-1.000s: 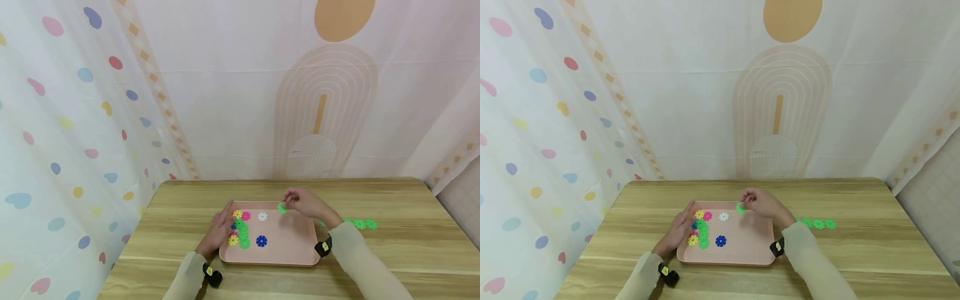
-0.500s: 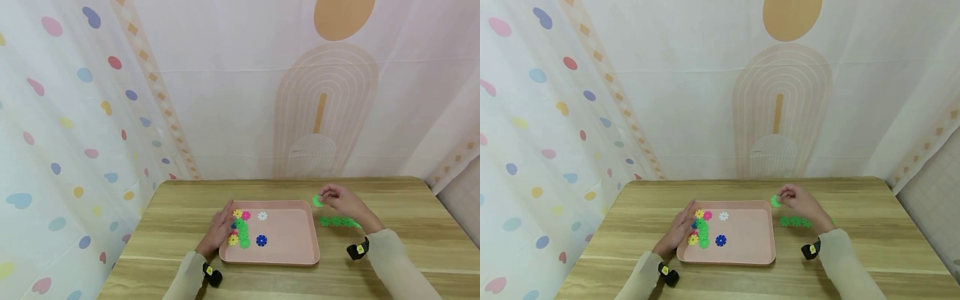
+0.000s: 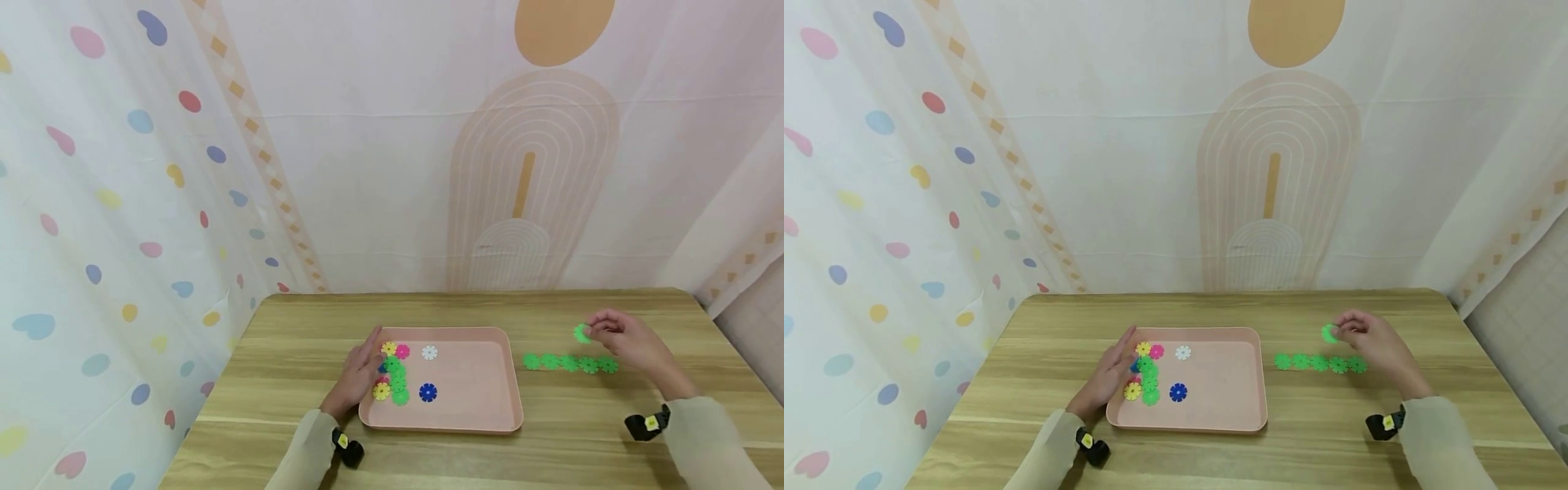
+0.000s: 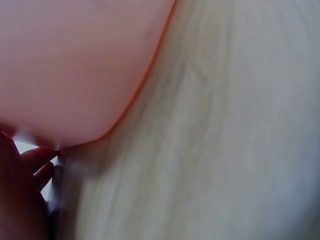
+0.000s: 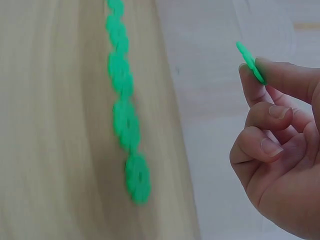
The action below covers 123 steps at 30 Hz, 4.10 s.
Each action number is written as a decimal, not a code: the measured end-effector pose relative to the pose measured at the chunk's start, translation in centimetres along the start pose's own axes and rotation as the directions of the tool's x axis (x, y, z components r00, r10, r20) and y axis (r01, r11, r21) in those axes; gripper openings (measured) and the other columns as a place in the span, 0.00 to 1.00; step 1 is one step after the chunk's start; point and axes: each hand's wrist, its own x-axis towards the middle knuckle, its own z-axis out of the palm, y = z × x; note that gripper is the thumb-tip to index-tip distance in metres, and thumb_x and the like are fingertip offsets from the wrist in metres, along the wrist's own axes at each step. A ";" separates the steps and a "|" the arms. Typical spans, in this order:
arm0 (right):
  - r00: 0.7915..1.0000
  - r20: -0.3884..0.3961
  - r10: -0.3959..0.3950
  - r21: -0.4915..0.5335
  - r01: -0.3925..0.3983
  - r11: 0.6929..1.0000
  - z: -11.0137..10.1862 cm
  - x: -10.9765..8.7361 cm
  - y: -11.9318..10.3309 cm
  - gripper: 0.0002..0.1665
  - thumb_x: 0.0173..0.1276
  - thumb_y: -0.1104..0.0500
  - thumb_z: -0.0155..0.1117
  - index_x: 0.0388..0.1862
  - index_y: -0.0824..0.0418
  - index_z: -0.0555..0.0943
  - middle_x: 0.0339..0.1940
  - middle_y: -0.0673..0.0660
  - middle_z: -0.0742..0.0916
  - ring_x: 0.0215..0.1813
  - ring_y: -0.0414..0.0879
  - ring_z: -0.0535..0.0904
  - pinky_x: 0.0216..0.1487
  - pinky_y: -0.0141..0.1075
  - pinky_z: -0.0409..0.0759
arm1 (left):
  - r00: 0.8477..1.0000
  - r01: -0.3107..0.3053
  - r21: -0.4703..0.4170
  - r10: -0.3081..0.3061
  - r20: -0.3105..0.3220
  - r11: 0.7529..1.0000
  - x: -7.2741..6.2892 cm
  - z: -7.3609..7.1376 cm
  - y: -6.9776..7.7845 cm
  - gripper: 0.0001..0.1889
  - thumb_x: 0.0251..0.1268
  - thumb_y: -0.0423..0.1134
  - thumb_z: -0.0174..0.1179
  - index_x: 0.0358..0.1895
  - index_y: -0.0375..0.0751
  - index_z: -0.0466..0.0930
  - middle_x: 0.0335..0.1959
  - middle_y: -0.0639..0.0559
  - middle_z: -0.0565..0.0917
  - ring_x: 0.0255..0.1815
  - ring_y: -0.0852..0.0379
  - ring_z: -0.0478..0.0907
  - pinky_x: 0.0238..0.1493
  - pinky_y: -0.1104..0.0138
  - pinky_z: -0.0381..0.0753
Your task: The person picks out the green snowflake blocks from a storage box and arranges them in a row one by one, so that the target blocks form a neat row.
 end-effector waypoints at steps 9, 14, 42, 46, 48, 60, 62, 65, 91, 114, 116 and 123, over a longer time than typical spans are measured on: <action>0.997 -0.070 0.022 -0.024 -0.024 0.999 -2.1 -1.8 3.8 0.17 0.77 0.56 0.55 0.51 0.71 0.74 0.31 0.45 0.80 0.30 0.38 0.69 0.29 0.34 0.71 | 1.000 -0.014 0.010 0.014 -0.005 1.000 -0.1 0.1 0.0 0.32 0.80 0.48 0.43 0.81 0.58 0.45 0.77 0.42 0.56 0.75 0.39 0.49 0.70 0.31 0.45; 0.993 -0.074 0.093 0.020 -0.092 0.996 -2.8 -2.4 5.7 0.18 0.78 0.55 0.54 0.49 0.72 0.74 0.32 0.41 0.80 0.31 0.36 0.71 0.30 0.32 0.73 | 1.000 -0.007 0.002 0.007 -0.006 1.000 -0.1 0.1 0.0 0.32 0.80 0.48 0.43 0.81 0.59 0.44 0.77 0.42 0.56 0.75 0.39 0.50 0.70 0.31 0.46; 0.988 -0.066 0.142 -0.156 -0.151 0.976 -2.6 -2.0 7.5 0.18 0.72 0.56 0.61 0.47 0.73 0.78 0.35 0.50 0.83 0.34 0.35 0.73 0.34 0.30 0.71 | 0.999 -0.030 0.009 0.030 -0.011 0.999 0.1 -0.1 -0.4 0.32 0.80 0.47 0.43 0.81 0.59 0.45 0.80 0.47 0.55 0.77 0.38 0.45 0.70 0.32 0.42; 0.990 -0.078 0.117 -0.183 -0.130 0.975 -2.4 -1.9 7.4 0.16 0.72 0.58 0.62 0.46 0.73 0.78 0.35 0.52 0.83 0.34 0.36 0.72 0.34 0.31 0.71 | 1.000 -0.023 -0.001 0.023 -0.008 1.000 0.1 -0.1 -0.3 0.32 0.80 0.47 0.43 0.81 0.58 0.45 0.80 0.47 0.54 0.78 0.37 0.42 0.70 0.31 0.40; 0.991 -0.089 0.103 -0.192 -0.118 0.974 -2.2 -1.9 7.3 0.15 0.71 0.59 0.62 0.45 0.73 0.79 0.34 0.53 0.82 0.33 0.36 0.72 0.33 0.31 0.71 | 1.000 -0.024 0.000 0.024 -0.011 1.000 0.1 -0.1 -0.3 0.32 0.80 0.47 0.44 0.81 0.58 0.45 0.80 0.47 0.54 0.78 0.37 0.42 0.70 0.31 0.40; 0.992 -0.082 0.098 -0.213 -0.114 0.970 -2.1 -1.7 7.5 0.14 0.71 0.60 0.60 0.46 0.71 0.78 0.35 0.54 0.81 0.33 0.39 0.71 0.33 0.32 0.70 | 0.999 -0.032 0.010 0.032 -0.021 0.999 0.0 -0.1 -0.3 0.32 0.80 0.47 0.44 0.81 0.57 0.46 0.79 0.45 0.57 0.76 0.39 0.47 0.71 0.32 0.44; 0.991 -0.081 0.102 -0.212 -0.117 0.970 -2.1 -1.7 7.5 0.14 0.72 0.60 0.60 0.47 0.72 0.78 0.36 0.55 0.81 0.34 0.39 0.71 0.34 0.32 0.70 | 0.999 -0.033 0.007 0.034 -0.022 0.999 0.0 -0.1 -0.2 0.32 0.79 0.46 0.44 0.81 0.57 0.46 0.79 0.45 0.57 0.76 0.39 0.48 0.71 0.32 0.44; 0.992 -0.080 0.101 -0.216 -0.116 0.969 -2.1 -1.8 7.4 0.15 0.73 0.59 0.59 0.48 0.72 0.78 0.37 0.56 0.81 0.35 0.40 0.71 0.34 0.32 0.71 | 0.999 -0.032 0.005 0.032 -0.022 0.999 0.0 -0.1 -0.2 0.32 0.80 0.47 0.44 0.81 0.58 0.46 0.79 0.45 0.56 0.76 0.39 0.48 0.71 0.32 0.44; 0.997 -0.024 -0.071 -0.169 0.066 0.983 2.0 2.0 -1.5 0.17 0.71 0.54 0.64 0.49 0.67 0.80 0.39 0.55 0.84 0.41 0.44 0.76 0.38 0.37 0.74 | 1.000 -0.025 -0.023 0.025 -0.007 0.999 0.0 0.1 -0.1 0.31 0.80 0.48 0.43 0.81 0.61 0.46 0.79 0.46 0.56 0.75 0.40 0.49 0.70 0.31 0.45; 0.899 0.340 -0.277 -0.101 0.328 0.939 15.2 7.3 -10.9 0.08 0.64 0.62 0.69 0.40 0.63 0.82 0.33 0.51 0.84 0.36 0.43 0.76 0.38 0.34 0.76 | 1.000 0.009 -0.022 -0.009 -0.008 1.000 -0.4 0.3 0.5 0.31 0.79 0.51 0.42 0.80 0.64 0.45 0.80 0.52 0.53 0.78 0.40 0.43 0.70 0.30 0.41; 0.886 0.374 -0.274 -0.088 0.327 0.941 16.1 7.5 -11.6 0.09 0.64 0.61 0.70 0.40 0.63 0.82 0.33 0.51 0.83 0.36 0.43 0.75 0.38 0.35 0.76 | 1.000 0.014 -0.024 -0.014 -0.006 1.000 -0.4 0.3 0.6 0.31 0.80 0.51 0.42 0.80 0.64 0.45 0.81 0.53 0.52 0.79 0.40 0.41 0.70 0.31 0.39; 0.866 0.460 -0.196 -0.021 0.231 0.973 19.5 7.8 -12.9 0.08 0.64 0.63 0.70 0.41 0.62 0.82 0.33 0.52 0.82 0.34 0.45 0.74 0.35 0.35 0.75 | 1.000 0.023 -0.018 -0.023 0.000 1.000 -0.5 0.1 0.7 0.29 0.81 0.50 0.38 0.81 0.63 0.45 0.81 0.52 0.51 0.80 0.38 0.37 0.71 0.31 0.36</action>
